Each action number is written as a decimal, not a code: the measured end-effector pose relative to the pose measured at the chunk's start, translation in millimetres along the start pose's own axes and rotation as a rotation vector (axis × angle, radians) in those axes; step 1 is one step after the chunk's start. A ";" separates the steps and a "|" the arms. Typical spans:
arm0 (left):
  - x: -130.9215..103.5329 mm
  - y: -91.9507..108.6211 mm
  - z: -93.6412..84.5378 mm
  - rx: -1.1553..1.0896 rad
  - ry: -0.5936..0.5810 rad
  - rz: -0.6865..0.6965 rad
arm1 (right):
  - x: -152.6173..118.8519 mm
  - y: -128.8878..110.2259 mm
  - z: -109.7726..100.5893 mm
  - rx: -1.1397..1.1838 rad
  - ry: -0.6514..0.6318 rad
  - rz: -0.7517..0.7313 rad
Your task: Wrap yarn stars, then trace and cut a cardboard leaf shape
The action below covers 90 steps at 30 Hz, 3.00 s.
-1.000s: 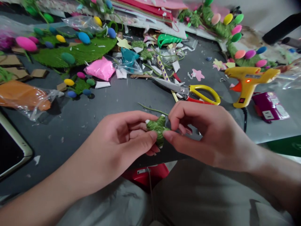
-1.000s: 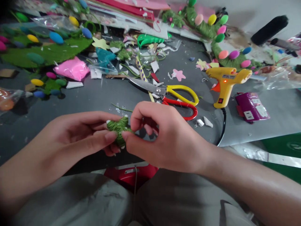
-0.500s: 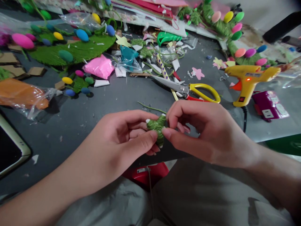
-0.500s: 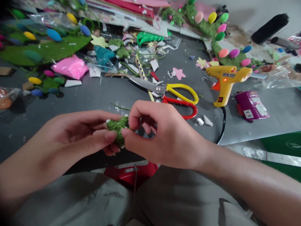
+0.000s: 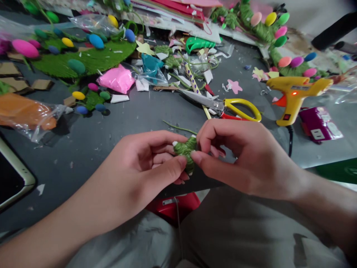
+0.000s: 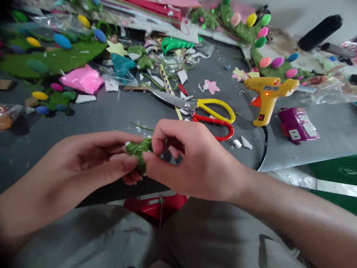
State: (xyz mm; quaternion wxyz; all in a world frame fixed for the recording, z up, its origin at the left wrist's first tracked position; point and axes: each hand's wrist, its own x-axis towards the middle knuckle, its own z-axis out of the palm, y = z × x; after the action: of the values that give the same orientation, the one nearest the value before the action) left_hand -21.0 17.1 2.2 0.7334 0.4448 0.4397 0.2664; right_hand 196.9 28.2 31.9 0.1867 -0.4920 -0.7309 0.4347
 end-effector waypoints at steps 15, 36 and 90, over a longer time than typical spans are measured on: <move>-1.1 1.2 0.7 0.016 0.007 -0.037 | 1.1 -0.5 -0.2 -0.025 0.001 -0.009; -1.6 1.6 -0.1 -0.001 -0.006 -0.042 | -0.3 -0.3 -3.4 -0.016 -0.012 -0.024; -0.4 -1.2 2.4 0.021 0.000 -0.009 | 2.9 -2.0 -0.1 -0.134 0.052 -0.182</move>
State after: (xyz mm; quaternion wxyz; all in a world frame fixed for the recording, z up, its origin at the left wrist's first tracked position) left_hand -19.0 15.2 1.8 0.7298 0.4504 0.4446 0.2586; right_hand 194.6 30.6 33.2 0.2110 -0.4462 -0.7947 0.3534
